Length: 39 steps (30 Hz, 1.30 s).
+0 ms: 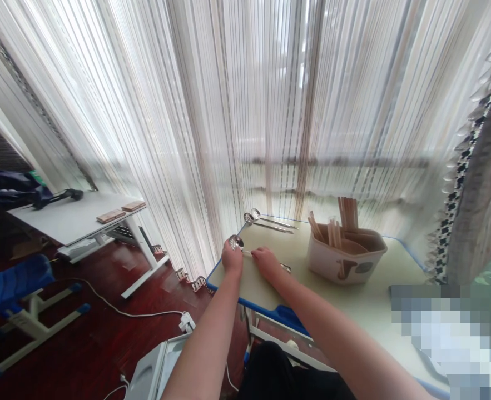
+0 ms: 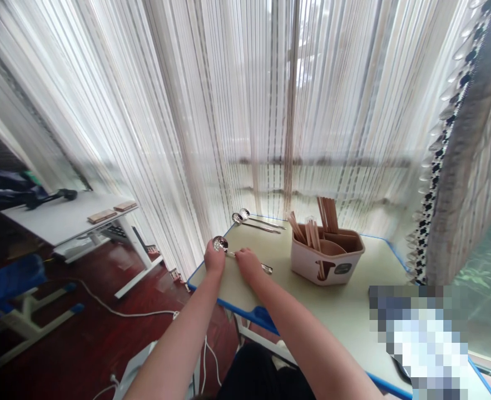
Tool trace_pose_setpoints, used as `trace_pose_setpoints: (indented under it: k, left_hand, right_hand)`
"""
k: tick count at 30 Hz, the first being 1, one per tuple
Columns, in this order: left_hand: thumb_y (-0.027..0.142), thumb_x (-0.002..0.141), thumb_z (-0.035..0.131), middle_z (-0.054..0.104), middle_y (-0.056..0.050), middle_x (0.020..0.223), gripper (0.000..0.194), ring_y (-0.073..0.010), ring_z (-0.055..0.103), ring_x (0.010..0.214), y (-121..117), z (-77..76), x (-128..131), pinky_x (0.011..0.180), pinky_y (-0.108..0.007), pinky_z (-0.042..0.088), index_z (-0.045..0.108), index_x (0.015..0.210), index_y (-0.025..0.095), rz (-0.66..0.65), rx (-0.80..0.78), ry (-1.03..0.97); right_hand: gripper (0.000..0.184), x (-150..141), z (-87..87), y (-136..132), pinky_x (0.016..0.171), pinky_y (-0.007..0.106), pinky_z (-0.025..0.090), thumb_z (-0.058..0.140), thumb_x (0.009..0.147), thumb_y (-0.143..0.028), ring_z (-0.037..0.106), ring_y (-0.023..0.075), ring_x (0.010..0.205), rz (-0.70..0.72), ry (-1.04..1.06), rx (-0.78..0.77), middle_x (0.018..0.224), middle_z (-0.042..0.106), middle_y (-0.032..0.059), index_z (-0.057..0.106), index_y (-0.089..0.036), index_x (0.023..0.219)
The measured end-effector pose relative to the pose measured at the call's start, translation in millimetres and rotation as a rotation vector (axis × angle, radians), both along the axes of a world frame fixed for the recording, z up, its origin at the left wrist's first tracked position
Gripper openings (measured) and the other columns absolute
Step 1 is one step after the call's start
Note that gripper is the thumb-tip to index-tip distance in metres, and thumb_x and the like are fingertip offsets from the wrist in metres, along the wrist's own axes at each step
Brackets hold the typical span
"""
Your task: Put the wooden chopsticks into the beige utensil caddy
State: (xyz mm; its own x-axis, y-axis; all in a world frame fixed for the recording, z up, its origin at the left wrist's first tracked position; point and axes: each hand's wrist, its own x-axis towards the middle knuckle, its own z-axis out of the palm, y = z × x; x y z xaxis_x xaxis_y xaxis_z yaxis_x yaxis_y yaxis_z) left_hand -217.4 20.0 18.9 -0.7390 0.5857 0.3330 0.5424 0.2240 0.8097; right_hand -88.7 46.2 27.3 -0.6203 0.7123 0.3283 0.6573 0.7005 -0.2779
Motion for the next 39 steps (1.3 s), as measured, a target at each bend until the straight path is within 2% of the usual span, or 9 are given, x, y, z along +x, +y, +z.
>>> trace_pose_setpoints:
  k: [2,9,15,20,24,29,33,35,39]
  left_hand:
    - [0.017,0.075,0.047,0.056,-0.014,0.117,0.045,-0.022,0.053,0.108,3,-4.1,-2,0.089,-0.031,0.04,0.045,0.121,0.017,0.041,-0.013,0.047]
    - [0.024,0.076,0.048,0.055,-0.017,0.111,0.043,-0.0254,0.051,0.106,7,-2.4,4,0.09,-0.036,0.038,0.046,0.117,0.013,0.123,-0.046,0.072]
    - [0.022,0.077,0.047,0.042,-0.015,0.128,0.038,-0.0278,0.034,0.122,2,30.6,26,0.102,-0.045,0.023,0.048,0.114,0.015,0.181,0.163,0.299]
    - [0.02,0.082,0.036,0.055,-0.011,0.114,0.033,-0.0198,0.05,0.106,36,49.7,35,0.092,-0.034,0.038,0.05,0.111,0.017,0.028,0.267,0.162]
    - [0.015,0.079,0.034,0.057,-0.01,0.111,0.037,-0.0179,0.054,0.102,73,34.7,40,0.09,-0.03,0.041,0.052,0.112,0.016,-0.052,0.178,0.046]
    - [0.007,0.075,0.036,0.054,-0.012,0.12,0.043,-0.019,0.047,0.115,95,5.6,46,0.1,-0.031,0.034,0.052,0.115,0.012,-0.257,-0.023,0.146]
    - [0.005,0.076,0.035,0.054,-0.014,0.119,0.043,-0.0198,0.048,0.114,98,-4.3,45,0.1,-0.031,0.035,0.054,0.114,0.011,-0.327,-0.125,0.129]
    - [0.005,0.076,0.034,0.054,-0.015,0.119,0.043,-0.021,0.049,0.113,98,-5.8,44,0.099,-0.032,0.036,0.054,0.114,0.01,-0.308,-0.154,0.125]
    - [0.004,0.075,0.034,0.057,-0.017,0.114,0.042,-0.0236,0.052,0.108,98,-6.4,42,0.096,-0.033,0.038,0.056,0.111,0.008,-0.274,-0.195,0.123]
  right_hand:
    - [0.027,-2,-3.1,0,0.084,0.023,0.036,0.04,0.089,-0.021,0.053,0.0159,0.092,0.019,-0.02,-0.003,0.091,0.064,0.0082,0.065,-0.018,0.098]
    - [0.028,-3,-9.3,6,0.085,0.024,0.035,0.04,0.088,-0.022,0.051,0.0161,0.093,0.046,-0.036,-0.025,0.091,0.064,0.0077,0.067,-0.019,0.095]
    - [0.023,-2,-4.9,7,0.086,0.025,0.035,0.047,0.082,-0.021,0.054,0.0158,0.089,0.038,0.039,-0.078,0.091,0.065,0.0064,0.067,-0.019,0.094]
    - [0.032,6,12.5,43,0.089,0.023,0.035,0.044,0.077,-0.016,0.055,0.015,0.097,-0.113,0.121,-0.116,0.103,0.064,0.0048,0.062,-0.018,0.104]
    - [0.043,10,19.7,94,0.092,0.027,0.034,0.036,0.074,-0.005,0.052,0.0189,0.103,-0.328,0.15,-0.1,0.11,0.06,0.0116,0.059,-0.011,0.11]
    - [0.048,3,11.2,145,0.098,0.036,0.028,0.041,0.074,-0.01,0.037,0.0258,0.121,-0.473,0.138,-0.093,0.126,0.048,0.0161,0.051,-0.01,0.12]
    - [0.059,-9,-0.8,174,0.104,0.046,0.014,0.047,0.076,-0.031,0.018,0.0303,0.131,-0.469,0.026,-0.169,0.14,0.032,0.0135,0.038,-0.014,0.132]
    - [0.062,-13,-7.0,184,0.104,0.048,0.012,0.044,0.077,-0.039,0.018,0.0299,0.131,-0.424,-0.056,-0.223,0.141,0.03,0.0129,0.034,-0.015,0.134]
    - [0.051,-16,-17.0,189,0.103,0.048,0.013,0.039,0.081,-0.038,0.021,0.0289,0.13,-0.344,-0.12,-0.246,0.14,0.033,0.0124,0.044,-0.017,0.127]
